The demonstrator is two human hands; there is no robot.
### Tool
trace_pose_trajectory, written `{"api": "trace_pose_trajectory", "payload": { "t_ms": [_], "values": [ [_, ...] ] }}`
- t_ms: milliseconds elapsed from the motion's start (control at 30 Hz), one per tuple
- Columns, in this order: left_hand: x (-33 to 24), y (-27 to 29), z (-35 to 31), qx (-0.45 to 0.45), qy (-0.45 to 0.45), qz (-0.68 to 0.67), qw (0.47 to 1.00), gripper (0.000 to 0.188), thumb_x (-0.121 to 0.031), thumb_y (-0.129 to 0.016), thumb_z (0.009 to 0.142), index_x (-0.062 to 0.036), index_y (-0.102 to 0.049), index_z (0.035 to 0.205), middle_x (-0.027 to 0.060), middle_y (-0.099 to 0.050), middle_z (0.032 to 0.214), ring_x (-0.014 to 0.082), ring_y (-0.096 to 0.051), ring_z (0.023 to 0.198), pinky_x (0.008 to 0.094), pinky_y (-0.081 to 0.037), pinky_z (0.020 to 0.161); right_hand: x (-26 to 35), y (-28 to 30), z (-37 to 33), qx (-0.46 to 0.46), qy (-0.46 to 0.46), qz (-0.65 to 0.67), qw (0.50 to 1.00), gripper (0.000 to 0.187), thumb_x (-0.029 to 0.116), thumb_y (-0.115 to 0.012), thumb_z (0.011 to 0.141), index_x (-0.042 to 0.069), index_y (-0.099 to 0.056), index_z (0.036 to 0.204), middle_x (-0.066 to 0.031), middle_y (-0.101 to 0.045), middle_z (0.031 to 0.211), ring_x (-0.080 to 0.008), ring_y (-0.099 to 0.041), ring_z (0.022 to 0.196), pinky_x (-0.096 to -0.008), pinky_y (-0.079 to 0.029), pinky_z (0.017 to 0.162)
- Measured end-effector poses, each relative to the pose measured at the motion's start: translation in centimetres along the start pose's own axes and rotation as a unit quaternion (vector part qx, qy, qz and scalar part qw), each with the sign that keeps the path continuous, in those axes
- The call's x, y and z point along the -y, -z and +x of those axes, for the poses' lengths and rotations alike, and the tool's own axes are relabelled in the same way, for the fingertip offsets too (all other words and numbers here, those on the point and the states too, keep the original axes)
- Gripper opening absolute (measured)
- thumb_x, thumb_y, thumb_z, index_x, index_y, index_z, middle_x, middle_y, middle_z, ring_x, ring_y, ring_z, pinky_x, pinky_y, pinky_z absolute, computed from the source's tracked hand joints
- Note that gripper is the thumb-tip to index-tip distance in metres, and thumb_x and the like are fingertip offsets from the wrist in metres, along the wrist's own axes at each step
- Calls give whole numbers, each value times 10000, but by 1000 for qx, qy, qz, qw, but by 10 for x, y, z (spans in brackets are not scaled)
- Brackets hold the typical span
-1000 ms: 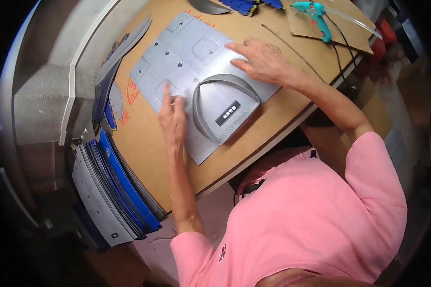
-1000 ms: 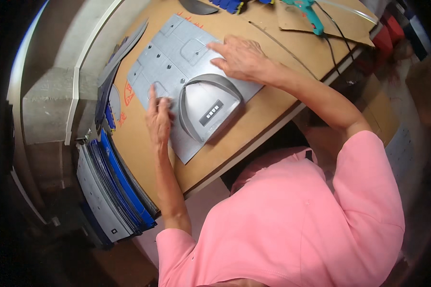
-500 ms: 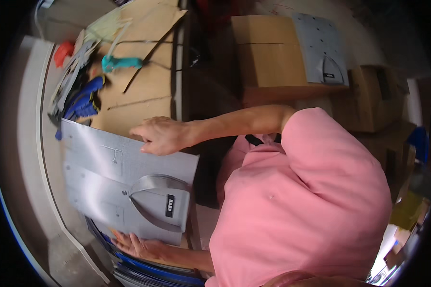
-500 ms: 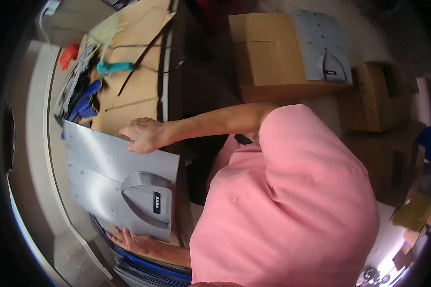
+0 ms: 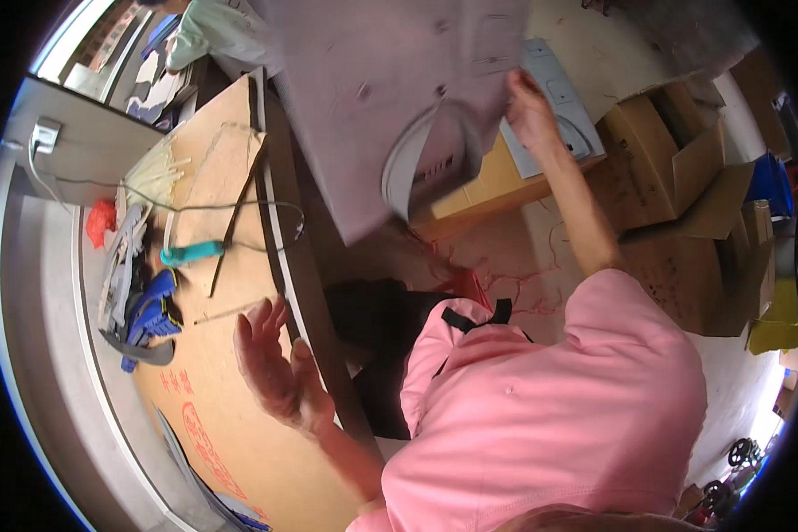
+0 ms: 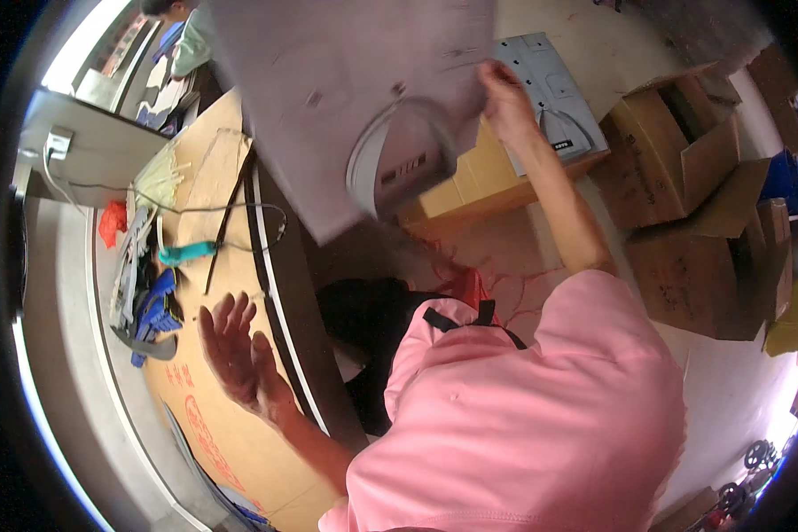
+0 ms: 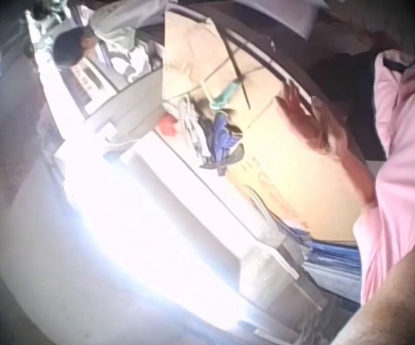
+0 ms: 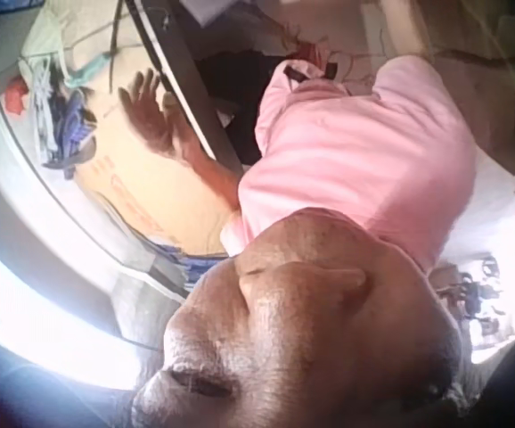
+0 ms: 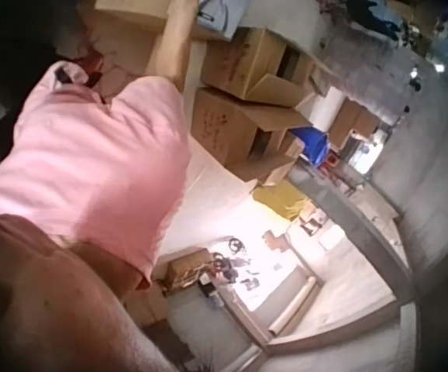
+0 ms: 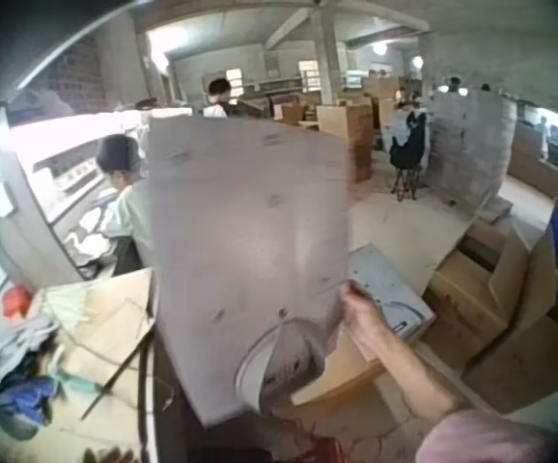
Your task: The person assembles a gray textured panel by applying hot glue to its edges and attaching curved gray strips. They use a utility knife to trim excess material and press the pieces into place. The process is repeated for multiple sections of the panel.
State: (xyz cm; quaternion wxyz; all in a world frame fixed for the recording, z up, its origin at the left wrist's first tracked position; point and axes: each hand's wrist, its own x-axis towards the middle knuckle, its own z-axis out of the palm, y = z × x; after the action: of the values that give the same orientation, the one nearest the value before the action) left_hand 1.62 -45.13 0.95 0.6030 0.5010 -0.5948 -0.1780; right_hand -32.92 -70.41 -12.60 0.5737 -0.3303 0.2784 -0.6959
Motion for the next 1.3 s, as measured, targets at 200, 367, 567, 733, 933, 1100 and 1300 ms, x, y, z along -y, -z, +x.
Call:
{"api": "trace_pose_trajectory", "payload": {
  "t_ms": [200, 367, 567, 733, 933, 1100, 1300],
  "values": [
    [27, 37, -8, -27, 67, 75, 995, 387, -59, -539, 913, 42, -492, 1284, 187, -586, 1190, 259, -590, 1068, 402, -463, 930, -36, 135, 32, -31, -54, 131, 989, 194, 190, -633, 899, 92, -593, 1062, -8, -599, 1008, -147, -553, 954, -330, -459, 789],
    [46, 81, -34, -75, 156, 48, 984, 341, -105, -571, 907, 43, -558, 1213, 161, -631, 1095, 248, -624, 984, 400, -488, 900, -79, 78, 30, -121, -126, 68, 982, 230, 161, -680, 864, 58, -584, 1046, -47, -580, 999, -190, -543, 902, -340, -457, 776],
    [50, 95, -56, -116, 256, 36, 959, 310, -101, -616, 876, 42, -595, 1151, 133, -649, 968, 232, -634, 884, 365, -510, 848, -124, 82, 54, -274, -61, 120, 952, 163, 113, -702, 842, 69, -599, 961, -37, -595, 908, -186, -564, 846, -352, -498, 719],
    [56, 109, -75, -133, 268, 5, 954, 280, -13, -583, 863, 34, -601, 1138, 124, -644, 993, 220, -612, 922, 326, -490, 866, -129, 74, 79, -335, 48, 172, 925, 252, 100, -698, 846, 9, -569, 1043, -79, -578, 934, -219, -578, 776, -364, -543, 722],
    [60, 105, -78, -151, 263, -16, 953, 254, -16, -588, 860, 24, -615, 1109, 109, -638, 997, 207, -605, 917, 320, -488, 857, -160, 96, 131, -446, 4, 288, 847, 342, 239, -573, 942, -25, -499, 1146, -103, -589, 983, -246, -610, 843, -384, -568, 831],
    [63, 106, -84, -140, 248, -14, 959, 316, -34, -561, 861, 25, -586, 1171, 120, -635, 1024, 209, -599, 961, 328, -488, 880, -187, 138, 158, -428, -4, 426, 798, 406, 321, -478, 978, -24, -453, 1191, -147, -607, 1045, -273, -633, 953, -397, -579, 836],
    [59, 101, -87, -158, 241, 24, 957, 319, -7, -557, 850, 28, -582, 1166, 116, -633, 971, 203, -599, 929, 317, -483, 859, -206, 157, 169, -385, -45, 423, 819, 468, 404, -451, 974, -48, -513, 1078, -155, -623, 984, -273, -641, 886, -406, -579, 821]
  ]
}}
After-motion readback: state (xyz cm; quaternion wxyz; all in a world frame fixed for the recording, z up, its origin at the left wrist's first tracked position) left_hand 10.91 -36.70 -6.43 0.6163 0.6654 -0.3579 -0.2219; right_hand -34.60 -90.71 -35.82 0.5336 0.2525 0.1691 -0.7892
